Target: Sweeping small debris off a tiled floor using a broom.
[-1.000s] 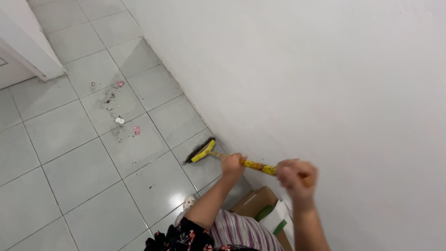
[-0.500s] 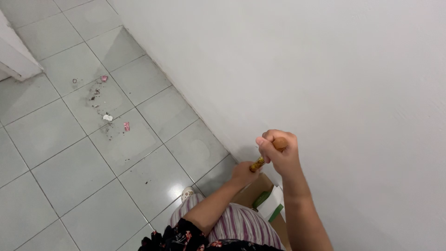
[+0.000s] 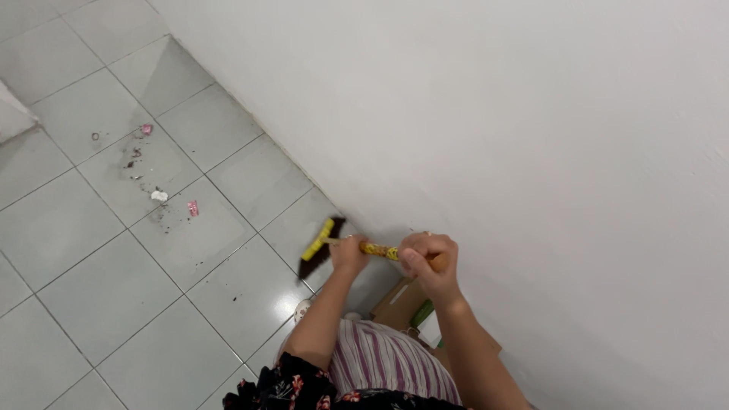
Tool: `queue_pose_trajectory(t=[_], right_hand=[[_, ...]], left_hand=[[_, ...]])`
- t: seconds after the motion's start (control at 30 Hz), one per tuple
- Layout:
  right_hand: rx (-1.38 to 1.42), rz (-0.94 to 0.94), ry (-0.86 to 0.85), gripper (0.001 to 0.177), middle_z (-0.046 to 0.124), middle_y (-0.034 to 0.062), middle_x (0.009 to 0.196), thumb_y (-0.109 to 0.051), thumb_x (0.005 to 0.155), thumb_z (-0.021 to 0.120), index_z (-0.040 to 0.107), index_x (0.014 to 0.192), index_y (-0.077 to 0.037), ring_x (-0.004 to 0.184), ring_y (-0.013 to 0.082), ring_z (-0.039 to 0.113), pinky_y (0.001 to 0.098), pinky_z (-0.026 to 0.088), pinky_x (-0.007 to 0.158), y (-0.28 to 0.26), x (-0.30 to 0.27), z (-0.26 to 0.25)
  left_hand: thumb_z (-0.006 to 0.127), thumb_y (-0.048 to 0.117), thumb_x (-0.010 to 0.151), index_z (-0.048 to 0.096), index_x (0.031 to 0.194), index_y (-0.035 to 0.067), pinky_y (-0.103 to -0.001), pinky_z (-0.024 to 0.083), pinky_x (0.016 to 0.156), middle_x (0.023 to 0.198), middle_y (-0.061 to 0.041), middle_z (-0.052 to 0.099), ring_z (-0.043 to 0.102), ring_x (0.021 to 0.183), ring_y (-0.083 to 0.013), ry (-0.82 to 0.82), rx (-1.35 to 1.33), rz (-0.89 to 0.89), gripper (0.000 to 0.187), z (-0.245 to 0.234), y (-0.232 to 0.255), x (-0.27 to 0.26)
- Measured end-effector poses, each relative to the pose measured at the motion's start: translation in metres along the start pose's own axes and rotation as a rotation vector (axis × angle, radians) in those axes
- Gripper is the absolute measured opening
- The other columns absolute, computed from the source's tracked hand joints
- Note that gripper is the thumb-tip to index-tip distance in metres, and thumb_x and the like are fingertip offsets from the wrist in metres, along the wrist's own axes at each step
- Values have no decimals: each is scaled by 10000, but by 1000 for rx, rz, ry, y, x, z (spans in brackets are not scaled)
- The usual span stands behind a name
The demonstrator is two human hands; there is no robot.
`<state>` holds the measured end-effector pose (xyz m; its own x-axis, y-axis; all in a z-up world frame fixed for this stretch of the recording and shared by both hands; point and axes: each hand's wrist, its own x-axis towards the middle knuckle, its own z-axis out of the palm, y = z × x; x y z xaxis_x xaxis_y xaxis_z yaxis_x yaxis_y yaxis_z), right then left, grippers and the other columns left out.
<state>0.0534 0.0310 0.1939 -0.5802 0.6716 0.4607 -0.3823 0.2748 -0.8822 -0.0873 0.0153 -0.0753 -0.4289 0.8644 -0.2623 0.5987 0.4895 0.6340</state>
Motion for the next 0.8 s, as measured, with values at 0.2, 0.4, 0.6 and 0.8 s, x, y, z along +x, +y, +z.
queue_pose_trajectory(t=[0.2, 0.4, 0.6, 0.8], right_hand=[[9, -25, 3, 374, 509, 30, 552, 30, 951, 571, 440, 620, -86, 505, 131, 466, 288, 377, 474, 15, -12, -10], [22, -154, 107, 410, 444, -6, 470, 13, 947, 533, 474, 561, -113, 391, 94, 378, 281, 352, 403, -17, -5, -56], [-20, -29, 215, 389, 437, 12, 534, 21, 982, 510, 433, 624, -109, 455, 104, 388, 292, 354, 469, -113, 35, -36], [-279, 248, 170, 376, 487, -7, 528, -17, 946, 623, 491, 600, -84, 458, 67, 441, 245, 346, 414, -75, 43, -9]], left_hand=[[732, 270, 856, 755, 1003, 245, -623, 292, 1144, 1104, -25, 738, 679, 1095, -247, -68, -40, -145, 151, -27, 7, 19], [744, 240, 810, 724, 951, 135, -585, 383, 1009, 1018, -98, 722, 661, 1044, -324, 117, 21, 168, 177, -1, 33, 19], [672, 257, 810, 755, 891, 153, -507, 471, 887, 904, -107, 748, 694, 930, -329, -77, -38, 322, 157, -11, 104, -34], [663, 391, 860, 744, 951, 194, -462, 520, 813, 947, -109, 731, 679, 921, -347, -311, -169, 136, 232, 19, 103, -57]])
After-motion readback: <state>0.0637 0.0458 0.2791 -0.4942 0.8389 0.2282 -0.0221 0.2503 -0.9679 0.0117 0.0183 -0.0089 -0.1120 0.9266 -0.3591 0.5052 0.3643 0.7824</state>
